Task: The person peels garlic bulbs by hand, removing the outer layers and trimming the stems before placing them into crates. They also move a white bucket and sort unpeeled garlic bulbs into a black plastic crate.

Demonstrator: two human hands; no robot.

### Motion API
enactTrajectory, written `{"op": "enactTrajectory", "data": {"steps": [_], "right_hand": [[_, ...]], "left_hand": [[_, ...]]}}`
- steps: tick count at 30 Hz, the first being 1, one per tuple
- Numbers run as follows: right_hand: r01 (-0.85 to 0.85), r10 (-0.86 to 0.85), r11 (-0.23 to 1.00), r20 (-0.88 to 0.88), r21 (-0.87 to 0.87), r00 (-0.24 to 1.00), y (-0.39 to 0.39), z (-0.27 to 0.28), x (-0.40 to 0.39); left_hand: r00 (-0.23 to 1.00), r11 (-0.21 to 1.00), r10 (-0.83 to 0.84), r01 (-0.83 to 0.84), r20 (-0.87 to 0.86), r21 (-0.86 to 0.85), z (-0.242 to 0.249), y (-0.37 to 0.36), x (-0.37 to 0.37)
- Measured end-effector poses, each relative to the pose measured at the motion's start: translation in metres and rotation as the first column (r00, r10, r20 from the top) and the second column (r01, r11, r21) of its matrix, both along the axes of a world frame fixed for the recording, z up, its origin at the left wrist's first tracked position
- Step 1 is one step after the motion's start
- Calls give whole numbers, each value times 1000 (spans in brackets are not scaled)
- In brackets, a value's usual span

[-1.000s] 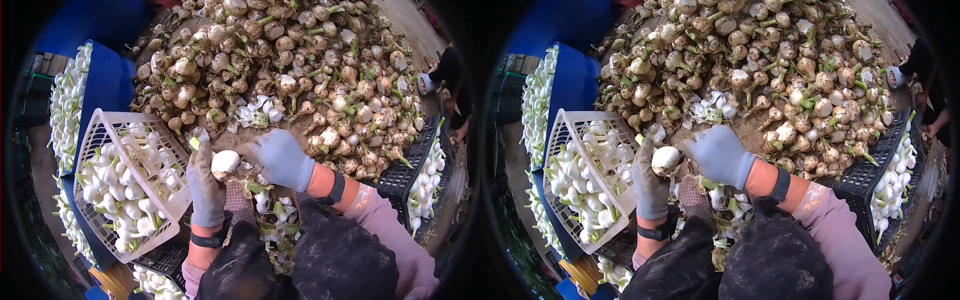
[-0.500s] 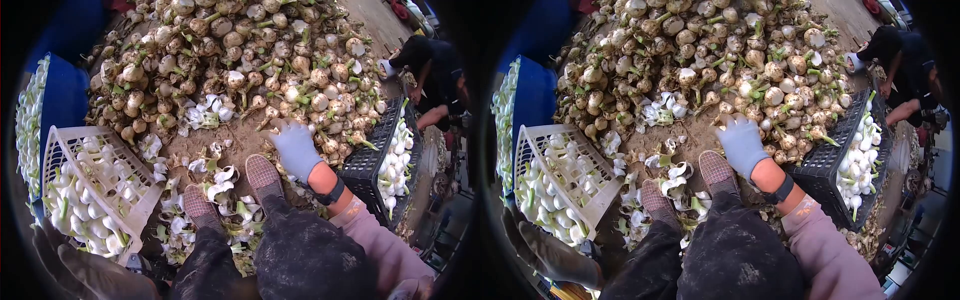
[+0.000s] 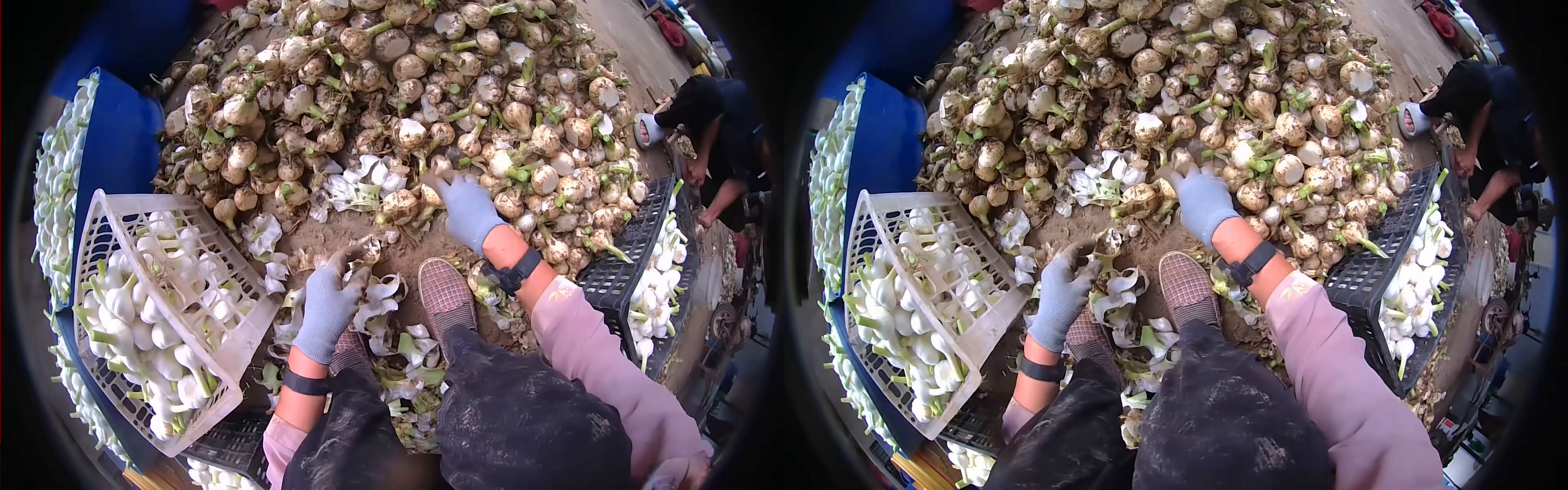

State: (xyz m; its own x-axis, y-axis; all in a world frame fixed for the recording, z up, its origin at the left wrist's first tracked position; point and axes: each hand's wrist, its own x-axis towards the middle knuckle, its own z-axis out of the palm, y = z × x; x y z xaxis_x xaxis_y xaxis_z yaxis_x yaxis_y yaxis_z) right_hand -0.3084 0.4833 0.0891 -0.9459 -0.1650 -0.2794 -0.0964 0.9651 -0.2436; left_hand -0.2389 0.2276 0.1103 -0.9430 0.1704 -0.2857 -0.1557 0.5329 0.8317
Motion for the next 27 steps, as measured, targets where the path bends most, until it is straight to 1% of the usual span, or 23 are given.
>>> {"op": "enactTrajectory", "data": {"steps": [1, 2, 3, 4, 5, 6, 7, 8, 9, 11, 12, 14, 15, 16, 17, 19, 20, 22, 23, 24, 25, 26, 27], "right_hand": [[-61, 61, 994, 2, 91, 998, -4, 3, 4], [-4, -6, 997, 123, 83, 992, -3, 8, 4], [0, -11, 996, 123, 86, 992, 1, 7, 6], [160, -136, 971, 142, -176, 980, 7, 3, 9], [313, -249, 852, 202, -419, 947, 11, -4, 17], [326, -241, 658, 220, -679, 945, 11, -20, 30], [468, -224, 442, 411, -765, 884, -7, 12, 40], [601, -160, 201, 579, -774, 799, -31, 44, 49], [414, 3, 295, 434, -861, 901, -44, 40, 55], [532, 145, 398, 624, -747, 768, -46, 44, 61], [540, 137, 395, 629, -743, 765, -46, 48, 59], [163, 203, 717, 426, -678, 882, -46, 52, 49], [164, 202, 716, 427, -679, 882, -48, 52, 49], [364, 147, 618, 557, -697, 818, -51, 52, 51], [549, 114, 498, 678, -672, 726, -55, 51, 52], [537, 111, 465, 648, -704, 754, -60, 39, 56], [484, 80, 510, 599, -711, 796, -60, 36, 60], [427, 69, 546, 546, -721, 835, -64, 39, 56], [297, 61, 623, 423, -724, 904, -64, 38, 53], [163, 65, 694, 287, -701, 956, -64, 38, 52], [159, 77, 686, 288, -710, 955, -66, 38, 53], [17, 81, 780, 128, -625, 989, -69, 38, 54], [-107, 104, 855, -35, -508, 994, -72, 37, 56]], "left_hand": [[1000, 1000, 2, -2, 7, 1, -2, 1, 3], [1000, 999, 16, -17, 26, 40, -5, 3, 6], [999, 996, 30, -33, 39, 79, -8, 4, 7], [993, 992, 41, -53, 108, 113, -9, 4, 7], [993, 992, 42, -55, 112, 113, -10, 6, 9], [999, 990, 9, -3, -43, 139, -8, 11, 11], [979, 986, -22, 54, -201, 156, -4, 17, 12], [938, 986, -162, 166, -307, -14, 7, 22, 6], [941, 990, -138, 142, -310, -11, 10, 29, 12], [997, 990, -54, 61, -59, 128, 17, 18, 9], [1000, 980, -10, 14, -21, 199, 17, 16, 11], [996, 988, -75, 81, -53, 128, 26, 13, 16], [987, 988, -138, 143, -81, 55, 30, 11, 18], [997, 980, -62, 51, 50, 194, 21, 8, 24], [997, 980, -60, 49, 53, 193, 19, 8, 26], [956, 828, 82, -222, 281, 515, 15, 7, 31], [904, 711, 101, -358, 416, 605, 14, 6, 31], [896, 629, 106, -397, 432, 668, 9, 3, 33], [911, 621, 94, -368, 401, 692, 8, 1, 33], [880, 501, 49, -431, 473, 750, 14, 1, 31], [845, 370, -5, -495, 534, 787, 19, -1, 28], [862, 276, -113, -451, 495, 849, 8, -7, 27], [780, 142, -84, -606, 620, 783, 14, -3, 27]]}}
